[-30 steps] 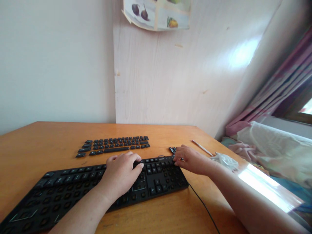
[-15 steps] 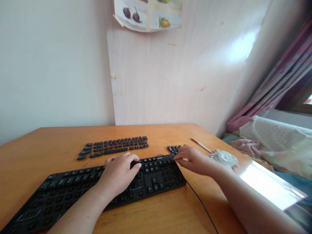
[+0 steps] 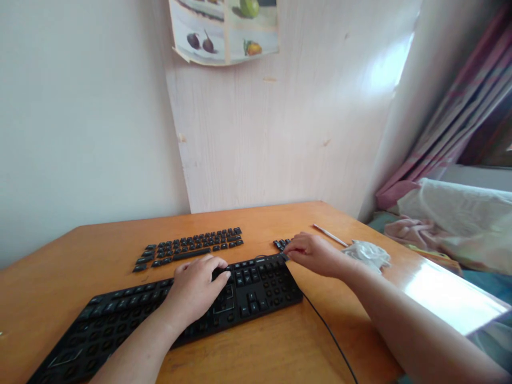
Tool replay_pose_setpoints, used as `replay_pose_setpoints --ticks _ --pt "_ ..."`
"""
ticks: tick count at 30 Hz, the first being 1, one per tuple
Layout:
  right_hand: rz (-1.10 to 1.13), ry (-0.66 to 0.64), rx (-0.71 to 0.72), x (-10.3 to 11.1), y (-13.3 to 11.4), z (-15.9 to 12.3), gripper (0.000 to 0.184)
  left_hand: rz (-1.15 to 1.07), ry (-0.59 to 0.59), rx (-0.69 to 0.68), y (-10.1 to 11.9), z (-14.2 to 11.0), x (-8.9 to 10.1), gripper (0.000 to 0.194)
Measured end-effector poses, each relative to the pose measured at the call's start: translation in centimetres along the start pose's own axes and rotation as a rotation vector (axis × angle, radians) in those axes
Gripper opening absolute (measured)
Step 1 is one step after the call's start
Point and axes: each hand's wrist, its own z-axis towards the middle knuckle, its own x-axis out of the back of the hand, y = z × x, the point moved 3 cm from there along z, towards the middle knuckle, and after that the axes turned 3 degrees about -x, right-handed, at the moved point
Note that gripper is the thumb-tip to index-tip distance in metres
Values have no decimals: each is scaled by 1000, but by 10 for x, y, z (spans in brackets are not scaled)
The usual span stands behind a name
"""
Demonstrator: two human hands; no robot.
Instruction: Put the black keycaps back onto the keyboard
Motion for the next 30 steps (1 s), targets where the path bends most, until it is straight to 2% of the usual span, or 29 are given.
replay_pose_setpoints --ticks 5,10,14,19,23,26,30 --pt "-163 30 -444 6 50 3 28 -6 17 -20 -3 1 0 22" --pt "-225 8 -665 1 87 -2 29 -20 33 -28 -7 4 -3 26" --pt "-225 -35 -748 -5 102 -4 24 -37 45 -32 -5 7 -1 31" --pt "-225 -71 -791 -13 111 -3 24 -46 -20 -72 17 16 11 33" --pt "-230 -76 -821 -17 114 -1 29 -15 -75 -106 31 36 18 30" --pt "-232 -70 -832 -18 114 1 31 4 -95 -177 39 59 14 29" --pt "-232 -61 -837 -17 111 1 30 0 -160 -279 50 91 -4 29"
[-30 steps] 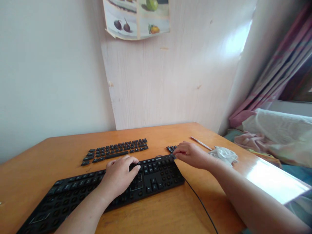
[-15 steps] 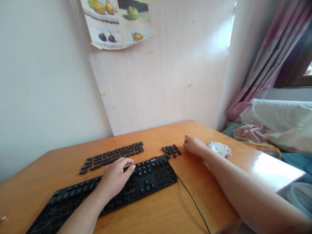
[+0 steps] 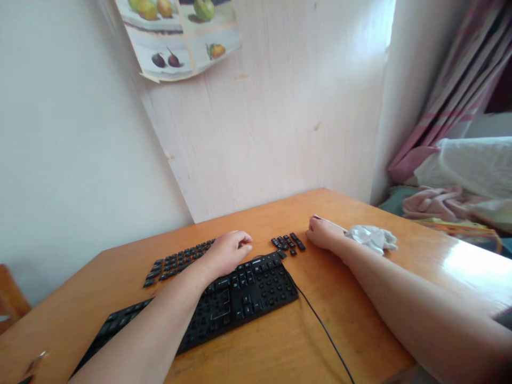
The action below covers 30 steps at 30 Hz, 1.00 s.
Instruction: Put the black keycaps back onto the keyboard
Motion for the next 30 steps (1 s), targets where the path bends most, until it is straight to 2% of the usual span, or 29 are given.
replay_pose_setpoints --ticks 6,11,17,24,30 --pt "8 10 -19 0 -3 -2 31 29 -40 -73 2 50 -31 28" --pt "17 20 -27 -1 -3 -1 31 72 -105 -124 2 75 -53 30" --pt "25 20 -35 -3 -2 1 30 103 -125 -140 2 82 -60 29" --pt "25 17 -43 -2 -3 1 31 152 -160 -133 8 83 -57 30" --pt "27 12 -40 -2 -3 1 29 182 -145 -135 12 82 -56 28"
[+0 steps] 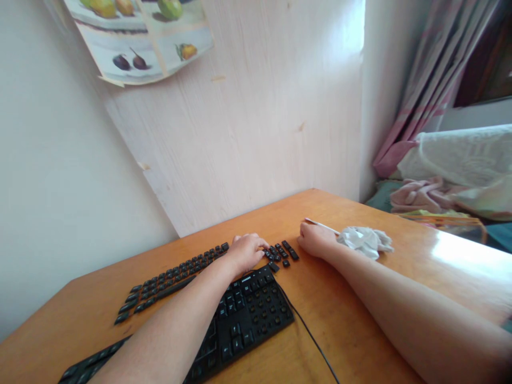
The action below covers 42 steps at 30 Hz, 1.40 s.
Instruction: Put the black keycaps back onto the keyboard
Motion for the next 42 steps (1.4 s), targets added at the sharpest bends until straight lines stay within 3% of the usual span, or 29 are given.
replay_pose_setpoints --ticks 12,28,35,42 --pt "-2 3 6 -1 1 1 30 20 35 56 -11 -8 -1 33" --pt "-6 -1 6 0 1 0 31 20 62 178 -12 -12 -3 23" --pt "-13 -16 3 1 1 1 32 -44 128 204 -12 -43 19 20" --pt "-16 -17 8 2 1 -1 32 -74 156 209 17 -93 40 17"
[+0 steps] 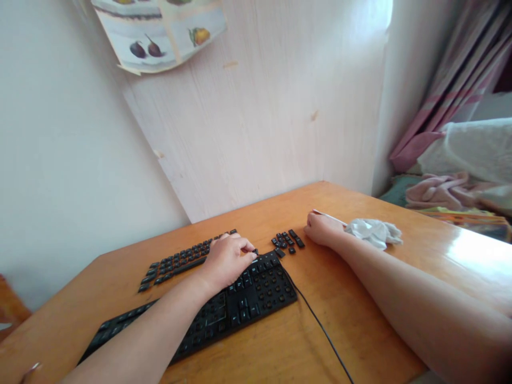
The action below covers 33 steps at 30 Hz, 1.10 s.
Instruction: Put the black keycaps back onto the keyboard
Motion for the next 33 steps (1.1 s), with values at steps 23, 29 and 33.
replay_pose_setpoints --ticks 23,29,33 --pt "19 4 38 0 -1 0 32 214 -49 38 39 -39 -1 8" --pt "31 -10 40 1 -1 -1 31 262 -52 24 47 -37 1 11" --pt "47 8 52 4 -5 -4 28 245 -58 54 47 -41 1 14"
